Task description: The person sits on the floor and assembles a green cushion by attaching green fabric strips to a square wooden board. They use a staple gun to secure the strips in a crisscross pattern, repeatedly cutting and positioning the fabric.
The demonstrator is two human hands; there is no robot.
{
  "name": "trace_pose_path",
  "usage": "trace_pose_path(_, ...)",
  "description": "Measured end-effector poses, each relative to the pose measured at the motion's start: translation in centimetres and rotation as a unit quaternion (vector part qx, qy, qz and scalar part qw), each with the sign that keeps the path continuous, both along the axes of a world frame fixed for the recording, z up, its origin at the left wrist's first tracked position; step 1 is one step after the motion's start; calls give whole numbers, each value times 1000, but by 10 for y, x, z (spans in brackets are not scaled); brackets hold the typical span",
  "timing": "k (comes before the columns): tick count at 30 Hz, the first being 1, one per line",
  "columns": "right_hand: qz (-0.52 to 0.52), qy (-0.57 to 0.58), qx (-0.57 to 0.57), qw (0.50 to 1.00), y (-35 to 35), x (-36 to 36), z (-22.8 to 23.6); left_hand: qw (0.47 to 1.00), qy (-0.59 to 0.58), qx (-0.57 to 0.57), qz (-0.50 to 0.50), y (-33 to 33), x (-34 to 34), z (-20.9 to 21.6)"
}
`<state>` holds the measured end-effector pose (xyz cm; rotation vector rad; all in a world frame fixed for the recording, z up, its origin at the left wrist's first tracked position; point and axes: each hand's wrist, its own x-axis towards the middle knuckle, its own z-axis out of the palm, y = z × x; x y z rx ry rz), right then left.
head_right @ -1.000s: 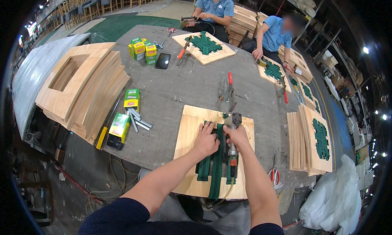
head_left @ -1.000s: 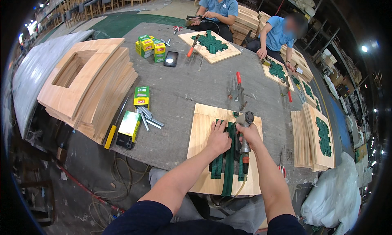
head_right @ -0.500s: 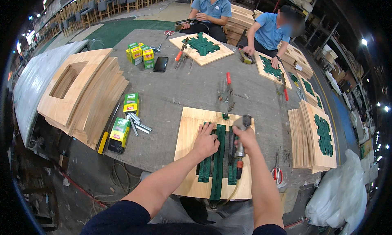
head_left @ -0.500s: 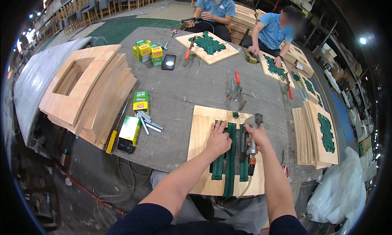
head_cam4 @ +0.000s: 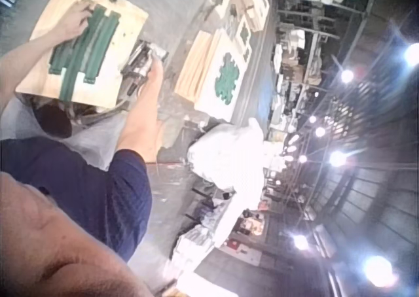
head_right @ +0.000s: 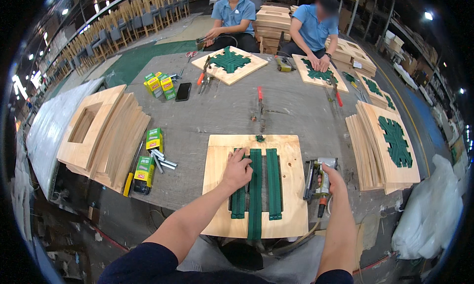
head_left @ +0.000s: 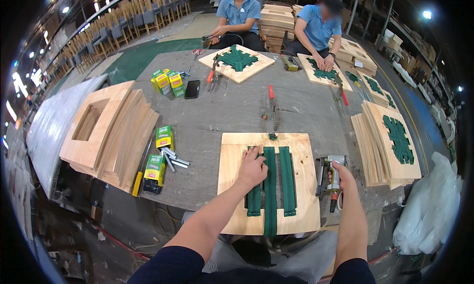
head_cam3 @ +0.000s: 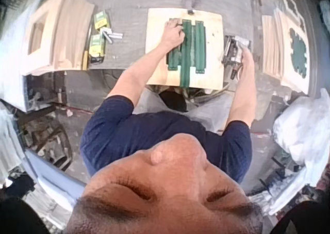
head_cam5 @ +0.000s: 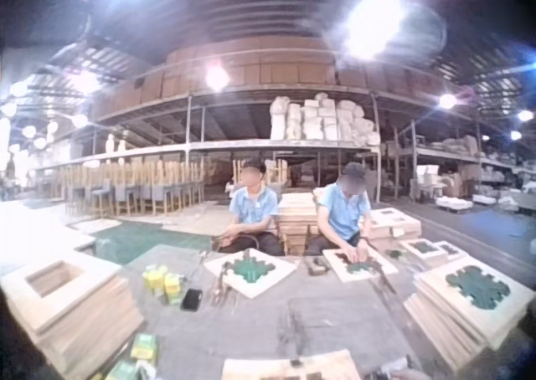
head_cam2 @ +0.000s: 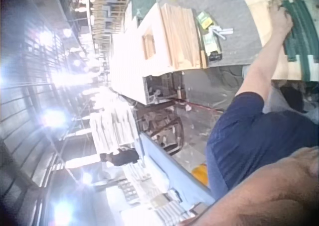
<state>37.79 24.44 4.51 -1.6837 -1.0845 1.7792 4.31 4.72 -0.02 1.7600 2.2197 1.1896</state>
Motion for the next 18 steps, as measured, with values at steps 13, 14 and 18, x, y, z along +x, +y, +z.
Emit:
trace_pose_path(13, 44, 25, 270, 962, -180, 92, 30, 865, -471, -89, -150, -149, 62, 25)
trace_pose_path(14, 32, 35, 256, 966, -205, 99, 25, 830, -491, -187, -186, -187, 81, 28)
trace_pose_path(18, 55, 79, 187, 978, -260, 87, 9, 814, -376, -398, -195, -259, 131, 1)
